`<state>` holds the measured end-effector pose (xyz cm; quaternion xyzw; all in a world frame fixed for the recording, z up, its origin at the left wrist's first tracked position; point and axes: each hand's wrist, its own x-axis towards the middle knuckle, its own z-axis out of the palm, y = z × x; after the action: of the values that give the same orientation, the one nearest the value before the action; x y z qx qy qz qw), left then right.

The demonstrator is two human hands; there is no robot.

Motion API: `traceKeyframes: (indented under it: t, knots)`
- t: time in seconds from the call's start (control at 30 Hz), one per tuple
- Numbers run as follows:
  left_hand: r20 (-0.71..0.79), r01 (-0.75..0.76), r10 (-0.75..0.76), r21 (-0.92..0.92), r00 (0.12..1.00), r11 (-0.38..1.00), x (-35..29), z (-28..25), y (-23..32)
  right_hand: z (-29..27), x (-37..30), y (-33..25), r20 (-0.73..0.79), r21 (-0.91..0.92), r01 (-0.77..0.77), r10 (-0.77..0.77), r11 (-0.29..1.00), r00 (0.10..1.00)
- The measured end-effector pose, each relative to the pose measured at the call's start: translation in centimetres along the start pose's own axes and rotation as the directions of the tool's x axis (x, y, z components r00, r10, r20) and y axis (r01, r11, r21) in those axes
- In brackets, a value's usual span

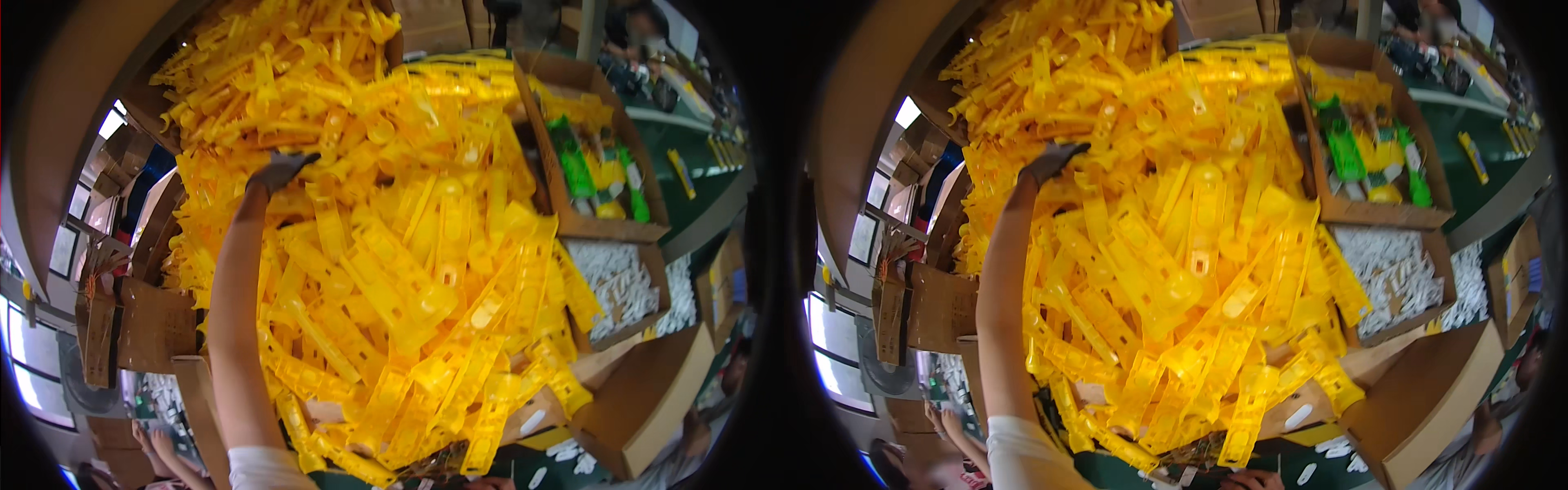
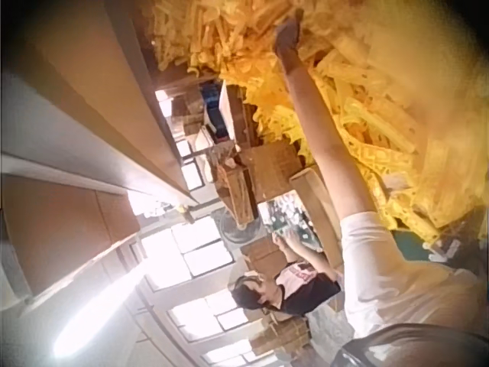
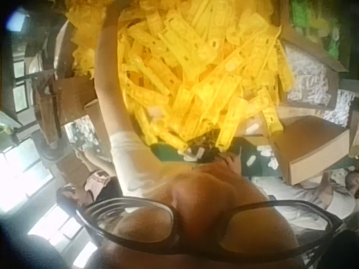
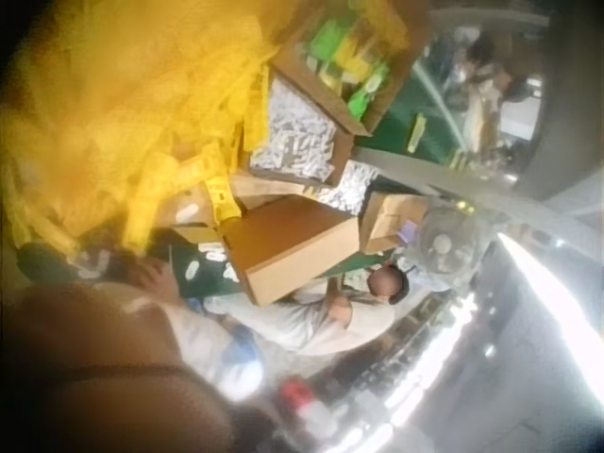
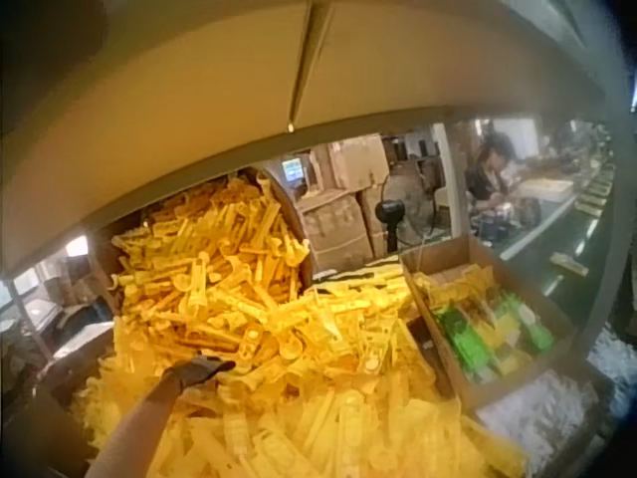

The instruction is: The recorder assembles small electronic components into yellow plastic housings.

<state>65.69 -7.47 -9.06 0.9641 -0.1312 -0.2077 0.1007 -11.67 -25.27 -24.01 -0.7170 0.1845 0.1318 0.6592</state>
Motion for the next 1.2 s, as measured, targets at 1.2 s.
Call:
traceKeyframes:
  t: [1.2]
  knots:
    - [-0.701,-0.576,0.222,-0.320,0.678,0.752,-63.5,40.1,15.0,-4.3,-2.0,-10.8,-0.129,-0.243,0.524,-0.563,0.816,0.817]
